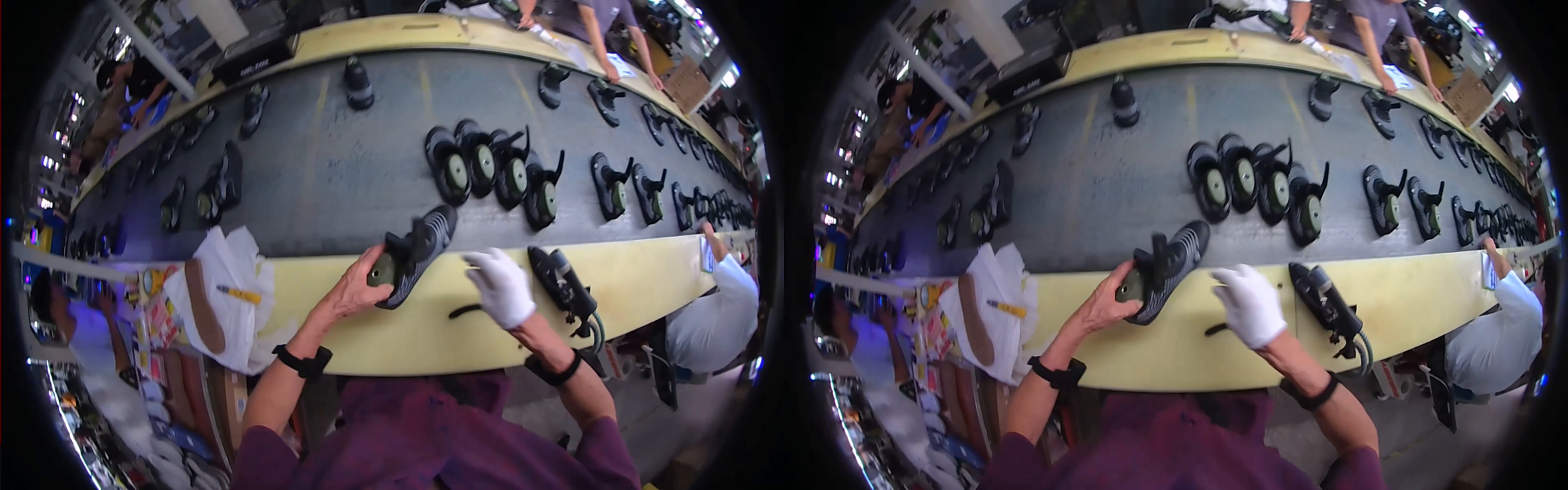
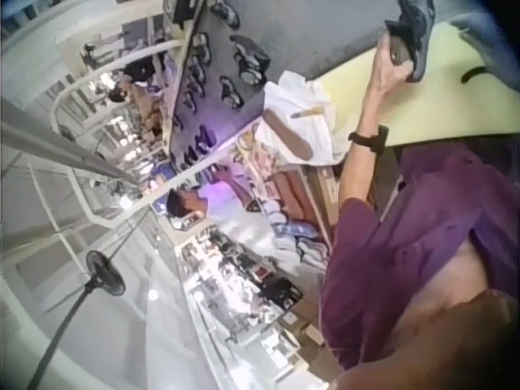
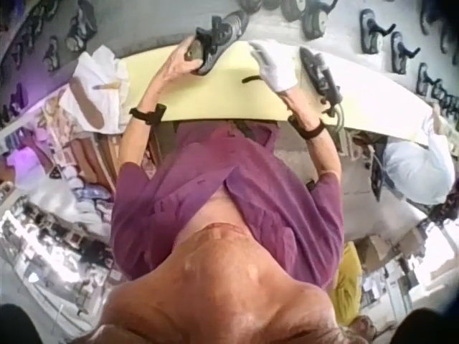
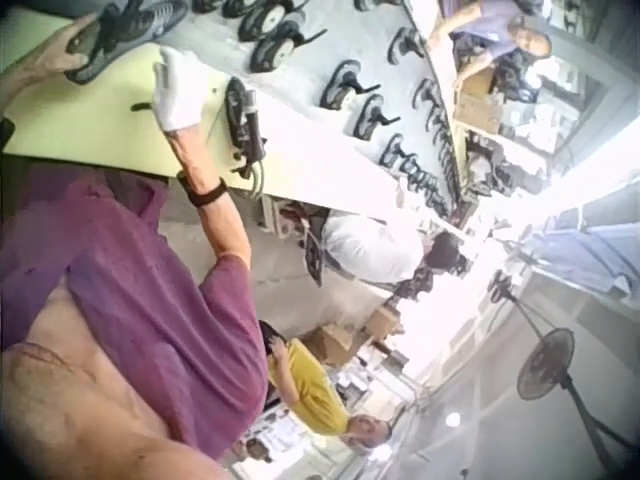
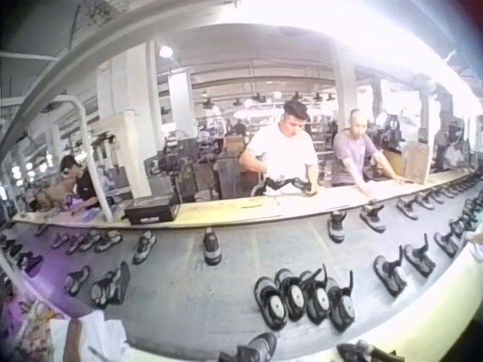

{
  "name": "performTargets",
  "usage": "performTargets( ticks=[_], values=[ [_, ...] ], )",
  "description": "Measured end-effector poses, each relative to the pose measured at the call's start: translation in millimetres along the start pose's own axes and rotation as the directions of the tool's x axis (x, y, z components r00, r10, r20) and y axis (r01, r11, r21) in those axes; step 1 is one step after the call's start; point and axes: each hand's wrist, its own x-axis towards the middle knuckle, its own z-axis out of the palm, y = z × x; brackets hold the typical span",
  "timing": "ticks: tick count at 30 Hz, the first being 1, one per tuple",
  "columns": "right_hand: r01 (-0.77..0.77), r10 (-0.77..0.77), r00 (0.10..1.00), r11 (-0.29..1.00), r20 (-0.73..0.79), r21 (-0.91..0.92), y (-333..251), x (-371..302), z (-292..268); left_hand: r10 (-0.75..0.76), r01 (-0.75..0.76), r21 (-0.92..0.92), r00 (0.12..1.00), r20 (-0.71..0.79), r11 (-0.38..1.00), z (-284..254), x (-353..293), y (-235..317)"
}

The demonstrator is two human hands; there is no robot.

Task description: Cleaning and detailing shoe uppers on an assembly line conveyor belt.

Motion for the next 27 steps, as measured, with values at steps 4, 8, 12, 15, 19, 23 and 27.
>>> performTargets(
  ticks=[4, 8, 12, 15, 19, 23, 27],
  values=[
    [0.125, -0.141, 0.974, 0.987, 0.176, 0.099, -22.4, -12.1, 72.4, 0.082, -0.181, 0.336, 0.954, 0.288, 0.924, 4.3, -49.1, 2.6],
    [0.059, -0.081, 0.982, 0.989, 0.17, 0.133, -23.5, -33.3, 89.9, 0.139, -0.194, 0.152, 0.939, 0.313, 0.969, 8.7, -56.9, -14.0],
    [0.076, -0.103, 0.98, 0.984, 0.168, 0.16, -30.0, -46.2, 85.6, 0.032, 0.028, -0.11, 0.859, 0.51, 0.994, -4.6, -31.0, -12.8],
    [0.059, -0.08, 0.984, 0.989, 0.158, 0.133, -33.6, -61.3, 81.0, 0.054, -0.093, 0.04, 0.821, 0.568, 0.995, -3.5, -21.6, -4.4],
    [0.103, -0.1, 0.985, 0.995, 0.137, -0.015, -39.0, -77.0, 67.1, 0.036, -0.091, 0.065, 0.81, 0.586, 0.994, -5.7, -18.8, 6.3],
    [0.05, -0.062, 0.962, 0.998, 0.266, 0.049, -29.5, -82.6, 72.1, 0.117, -0.161, 0.031, 0.824, 0.554, 0.987, 6.6, -17.2, -8.9],
    [0.057, -0.084, 0.956, 0.993, 0.28, 0.101, -27.3, -82.6, 68.1, 0.337, -0.434, 0.16, 0.844, 0.417, 0.887, 21.8, -24.8, -10.4]
  ],
)
